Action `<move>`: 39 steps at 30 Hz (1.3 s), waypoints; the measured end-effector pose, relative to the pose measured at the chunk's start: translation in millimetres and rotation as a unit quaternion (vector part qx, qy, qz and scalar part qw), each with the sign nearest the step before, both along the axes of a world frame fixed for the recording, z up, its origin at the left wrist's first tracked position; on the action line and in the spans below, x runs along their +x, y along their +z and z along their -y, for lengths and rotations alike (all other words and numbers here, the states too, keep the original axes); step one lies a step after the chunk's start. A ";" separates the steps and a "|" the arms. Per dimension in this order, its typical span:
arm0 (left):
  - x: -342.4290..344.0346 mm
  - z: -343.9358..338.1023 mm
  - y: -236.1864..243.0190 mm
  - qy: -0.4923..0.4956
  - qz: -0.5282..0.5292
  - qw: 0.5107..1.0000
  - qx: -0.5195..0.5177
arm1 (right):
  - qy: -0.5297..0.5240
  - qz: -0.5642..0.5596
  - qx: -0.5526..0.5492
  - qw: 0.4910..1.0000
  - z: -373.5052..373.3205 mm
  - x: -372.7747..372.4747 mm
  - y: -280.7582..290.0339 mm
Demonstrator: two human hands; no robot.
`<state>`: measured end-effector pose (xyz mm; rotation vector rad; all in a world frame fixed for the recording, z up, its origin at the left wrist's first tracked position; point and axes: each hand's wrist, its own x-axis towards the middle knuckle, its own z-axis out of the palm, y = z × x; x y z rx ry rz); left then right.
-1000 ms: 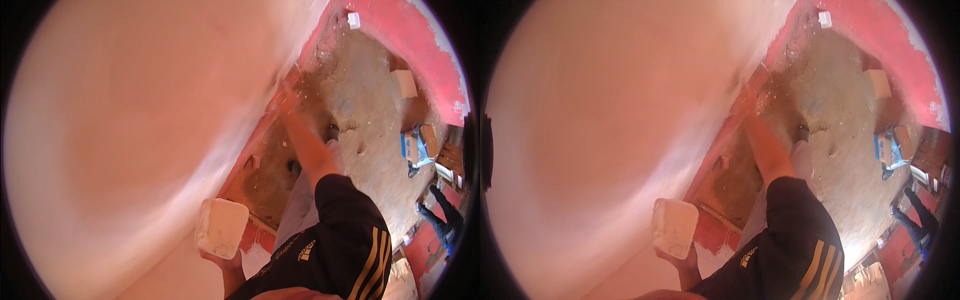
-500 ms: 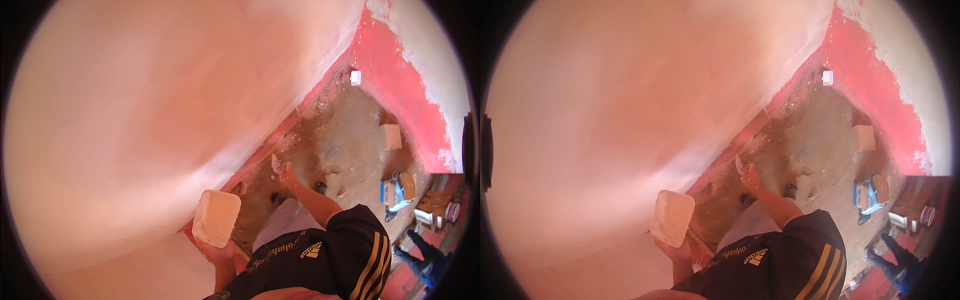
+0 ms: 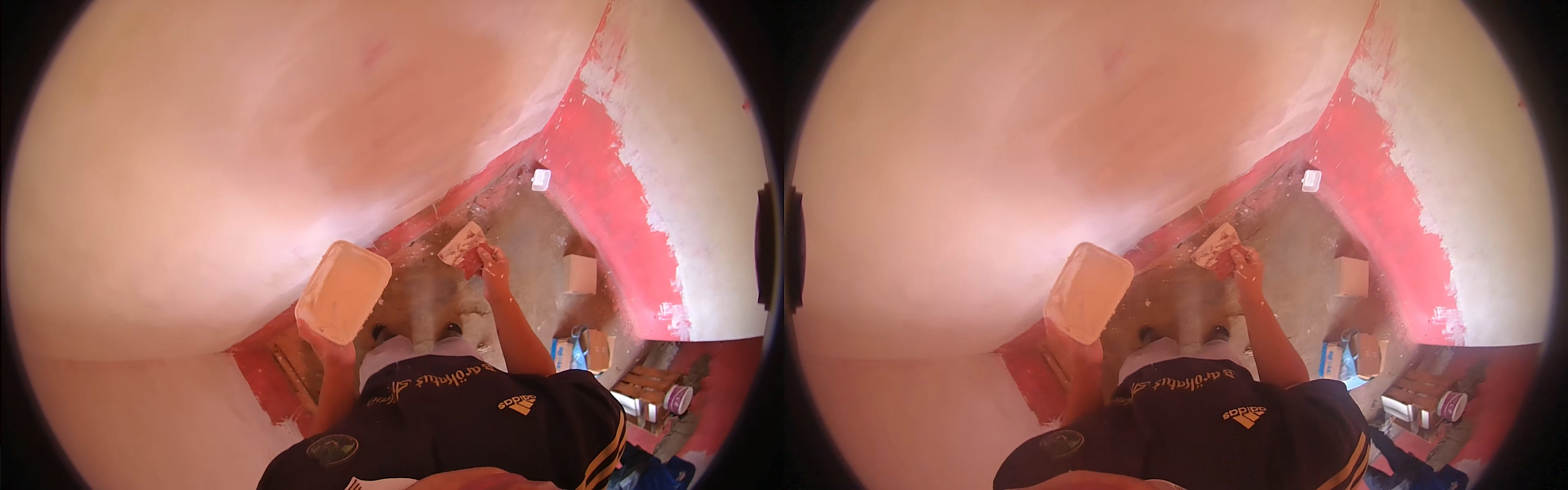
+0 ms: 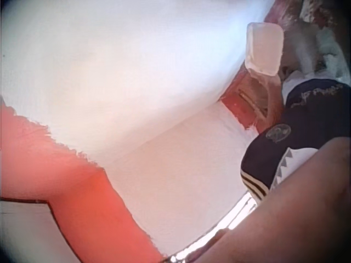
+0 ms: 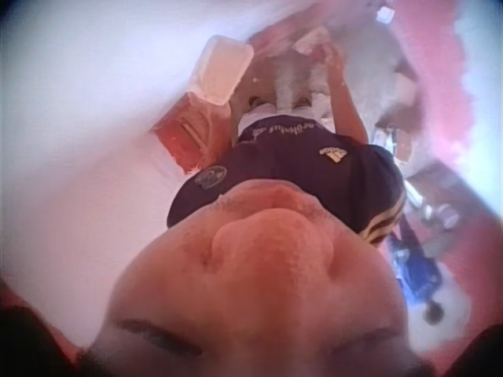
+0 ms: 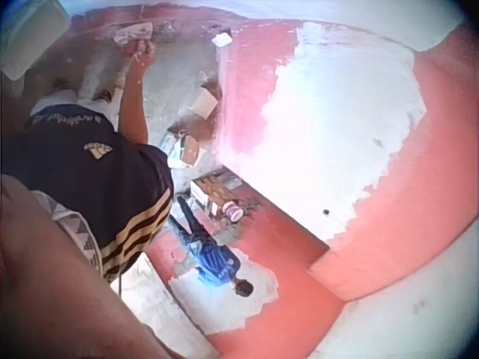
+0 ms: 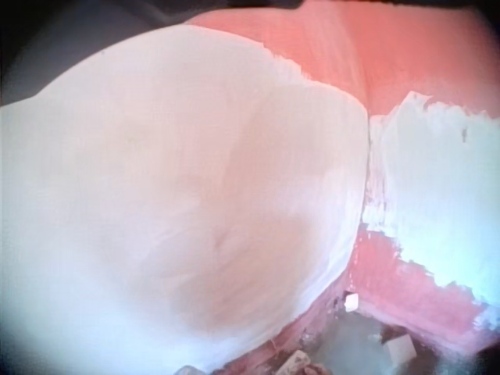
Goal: The person applies plaster to a wall using a trowel, scooping the material from a small container and spreading it across the surface.
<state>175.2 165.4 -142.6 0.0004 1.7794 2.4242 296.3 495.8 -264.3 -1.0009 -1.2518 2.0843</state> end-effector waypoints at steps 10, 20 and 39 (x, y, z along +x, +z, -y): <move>80.4 -79.6 -13.3 -0.004 0.033 0.979 0.201 | 0.053 -0.190 -0.172 0.965 -57.7 56.2 133.2; 111.3 -122.8 -7.3 -0.030 0.087 0.980 0.177 | -0.047 -0.118 0.155 0.980 -69.6 89.0 168.7; 98.6 -112.4 64.0 -0.184 0.128 0.962 0.158 | 0.412 -0.039 0.700 0.581 7.1 29.8 292.7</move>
